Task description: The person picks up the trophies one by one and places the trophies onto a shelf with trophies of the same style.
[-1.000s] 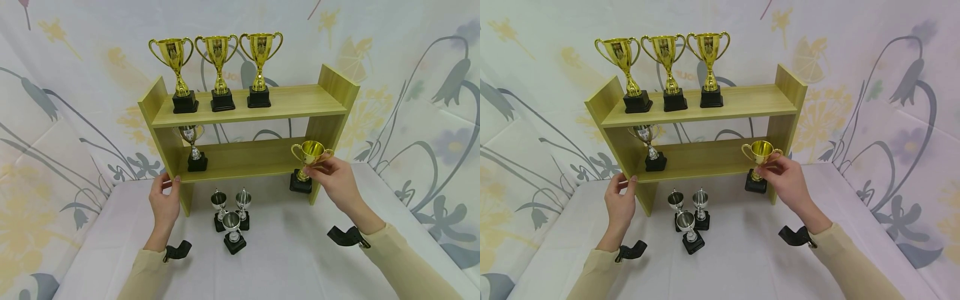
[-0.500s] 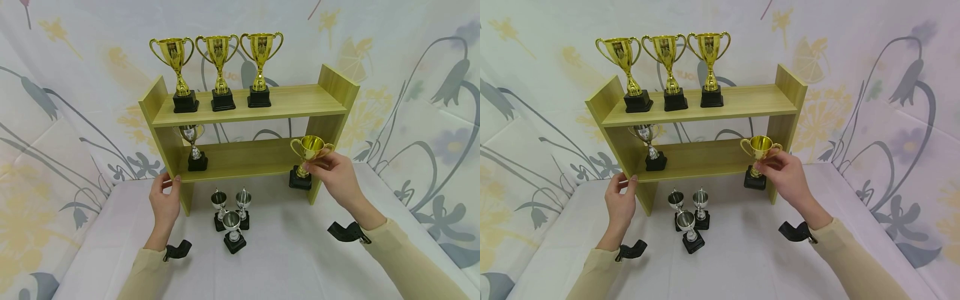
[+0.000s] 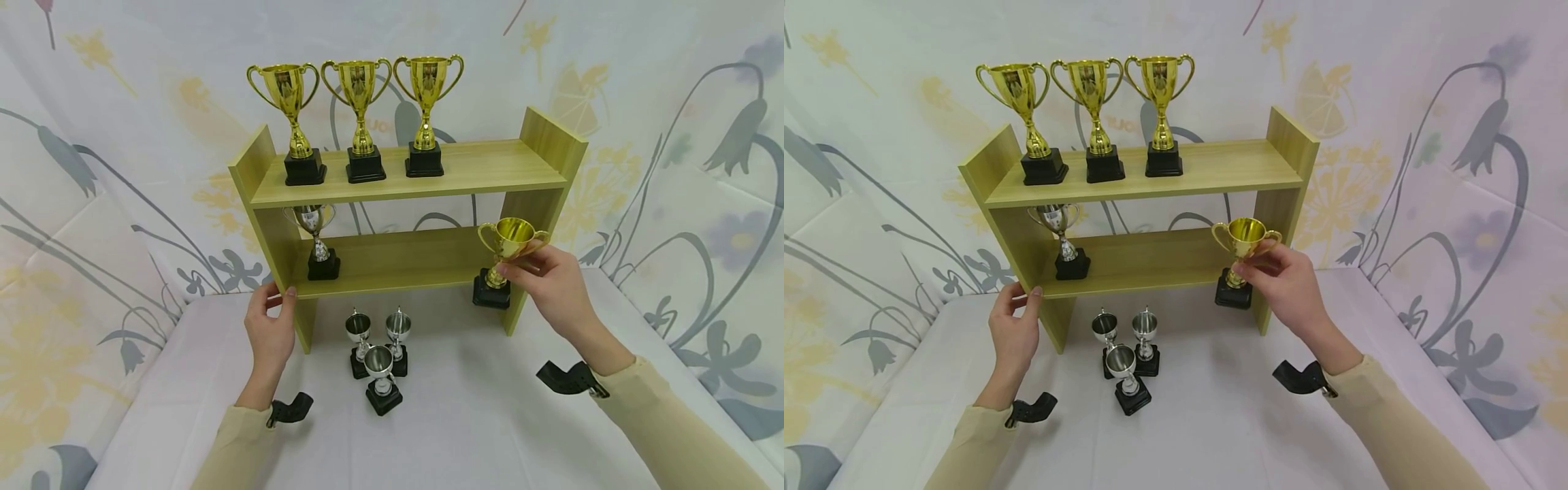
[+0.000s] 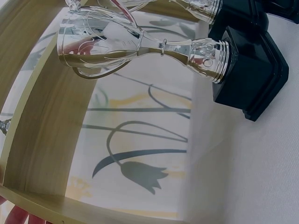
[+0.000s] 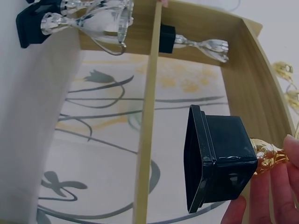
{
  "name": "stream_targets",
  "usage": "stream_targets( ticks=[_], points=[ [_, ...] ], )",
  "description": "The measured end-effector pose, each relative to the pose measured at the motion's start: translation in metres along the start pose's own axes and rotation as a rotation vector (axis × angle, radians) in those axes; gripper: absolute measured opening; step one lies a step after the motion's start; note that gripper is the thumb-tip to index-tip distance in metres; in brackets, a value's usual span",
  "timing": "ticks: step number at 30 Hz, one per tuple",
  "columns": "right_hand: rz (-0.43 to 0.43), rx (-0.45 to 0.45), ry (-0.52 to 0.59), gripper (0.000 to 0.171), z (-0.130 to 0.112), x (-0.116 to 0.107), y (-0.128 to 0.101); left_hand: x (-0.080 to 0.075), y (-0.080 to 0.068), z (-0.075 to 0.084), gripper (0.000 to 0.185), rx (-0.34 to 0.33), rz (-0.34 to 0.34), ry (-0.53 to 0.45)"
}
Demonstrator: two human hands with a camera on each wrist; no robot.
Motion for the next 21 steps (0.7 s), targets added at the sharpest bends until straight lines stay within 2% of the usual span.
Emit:
stream_targets(
  ticks=[21],
  points=[
    [0.036,-0.033,-0.031,0.022,-0.006,-0.013,0.013,0.0,0.0,-0.001,0.028,0.006,0.006,0.001]
  ],
)
Point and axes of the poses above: each hand's wrist, its own y-axis towards the middle knuckle, its own x-axis out of the palm, z = x × y, the point moved 4 cm from there along y, towards the middle knuckle, and after that the axes turned 3 degrees about -x, right-handed, at the moved point
